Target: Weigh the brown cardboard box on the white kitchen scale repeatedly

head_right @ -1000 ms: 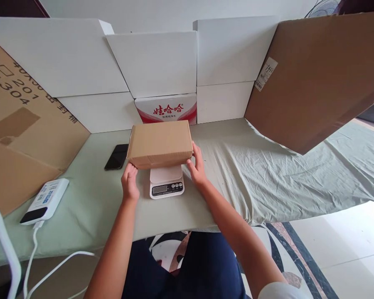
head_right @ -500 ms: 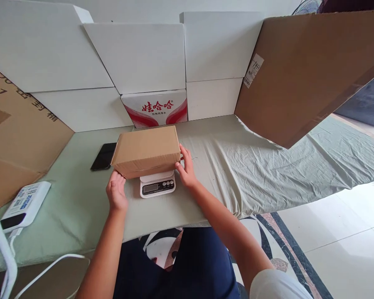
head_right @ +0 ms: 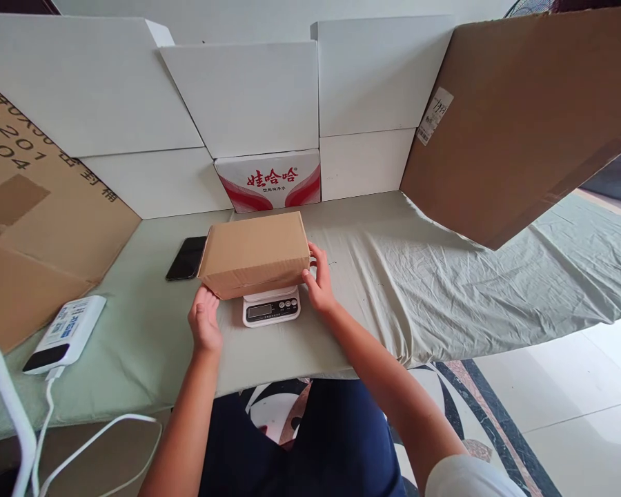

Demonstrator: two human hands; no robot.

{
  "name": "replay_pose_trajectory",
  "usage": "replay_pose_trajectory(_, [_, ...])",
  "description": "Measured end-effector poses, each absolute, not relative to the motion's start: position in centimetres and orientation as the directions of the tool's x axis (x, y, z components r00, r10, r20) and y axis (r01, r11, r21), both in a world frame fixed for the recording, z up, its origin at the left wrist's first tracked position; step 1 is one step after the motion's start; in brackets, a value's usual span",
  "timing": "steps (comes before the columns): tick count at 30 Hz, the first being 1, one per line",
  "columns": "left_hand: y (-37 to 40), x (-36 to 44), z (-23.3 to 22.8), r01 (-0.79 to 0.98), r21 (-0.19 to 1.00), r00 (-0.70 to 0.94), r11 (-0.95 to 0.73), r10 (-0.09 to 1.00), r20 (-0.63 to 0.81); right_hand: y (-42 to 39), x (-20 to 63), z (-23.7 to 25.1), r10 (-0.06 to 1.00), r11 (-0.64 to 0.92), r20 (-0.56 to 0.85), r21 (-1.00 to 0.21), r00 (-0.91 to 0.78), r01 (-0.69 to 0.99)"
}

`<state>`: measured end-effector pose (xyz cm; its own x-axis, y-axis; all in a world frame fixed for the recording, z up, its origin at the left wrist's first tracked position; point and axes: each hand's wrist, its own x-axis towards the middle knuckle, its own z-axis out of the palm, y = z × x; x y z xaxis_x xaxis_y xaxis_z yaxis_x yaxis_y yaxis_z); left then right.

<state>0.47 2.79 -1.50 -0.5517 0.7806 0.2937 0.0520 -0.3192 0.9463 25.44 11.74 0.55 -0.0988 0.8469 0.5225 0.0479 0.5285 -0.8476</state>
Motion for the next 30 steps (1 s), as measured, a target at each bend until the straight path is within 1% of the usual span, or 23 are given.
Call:
replay_pose_trajectory(3, [2.9, 0.5, -1.2, 0.05, 0.941, -0.546, -0.336, 0.779, 0.307, 11.9, 25.3, 0.4, 0.833, 0.55, 0.545, -0.834, -0.096, 0.044])
replay_pose_trajectory(5, [2.9, 0.3, -0.7, 0.026, 0.922, -0.59, -0.385, 0.739, 0.325, 12.4, 25.5, 0.3, 0.839, 0.544, 0.543, -0.839, -0.036, 0.023])
replay_pose_trajectory(7, [2.8, -0.1, -0.1, -0.009, 0.897, -0.685, -0.443, 0.656, 0.317, 13.4, 26.0, 0.3, 0.857, 0.505, 0.501, -0.863, 0.124, -0.008])
replay_pose_trajectory(9, [2.8, -0.7, 0.4, -0.046, 0.881, -0.772, -0.471, 0.576, 0.268, 14.6, 26.7, 0.5, 0.856, 0.45, 0.413, -0.891, 0.312, -0.054])
replay_pose_trajectory(11, [2.9, -1.0, 0.6, -0.083, 0.886, -0.799, -0.457, 0.562, 0.215, 15.5, 27.3, 0.7, 0.847, 0.404, 0.325, -0.908, 0.42, -0.111])
replay_pose_trajectory(12, [3.0, -1.1, 0.6, -0.095, 0.89, -0.795, -0.447, 0.572, 0.203, 15.8, 27.5, 0.8, 0.851, 0.387, 0.295, -0.912, 0.435, -0.138])
replay_pose_trajectory(14, [3.1, -1.0, 0.4, -0.097, 0.896, -0.775, -0.434, 0.598, 0.206, 16.0, 27.5, 0.8, 0.868, 0.364, 0.266, -0.915, 0.419, -0.173])
replay_pose_trajectory(16, [3.3, -0.8, 0.2, -0.086, 0.895, -0.751, -0.438, 0.619, 0.23, 15.8, 27.1, 0.7, 0.888, 0.356, 0.272, -0.917, 0.372, -0.18])
replay_pose_trajectory(20, [3.4, -0.4, 0.0, -0.066, 0.891, -0.71, -0.448, 0.648, 0.274, 14.9, 26.4, 0.6, 0.906, 0.37, 0.321, -0.918, 0.278, -0.146])
replay_pose_trajectory(24, [3.4, -0.2, -0.1, -0.054, 0.903, -0.668, -0.426, 0.688, 0.284, 14.2, 26.2, 1.0, 0.902, 0.407, 0.383, -0.908, 0.197, -0.098])
replay_pose_trajectory(30, [3.4, 0.0, -1.2, -0.028, 0.949, -0.63, -0.315, 0.743, 0.228, 13.1, 25.8, 1.4, 0.875, 0.483, 0.482, -0.875, 0.046, -0.032])
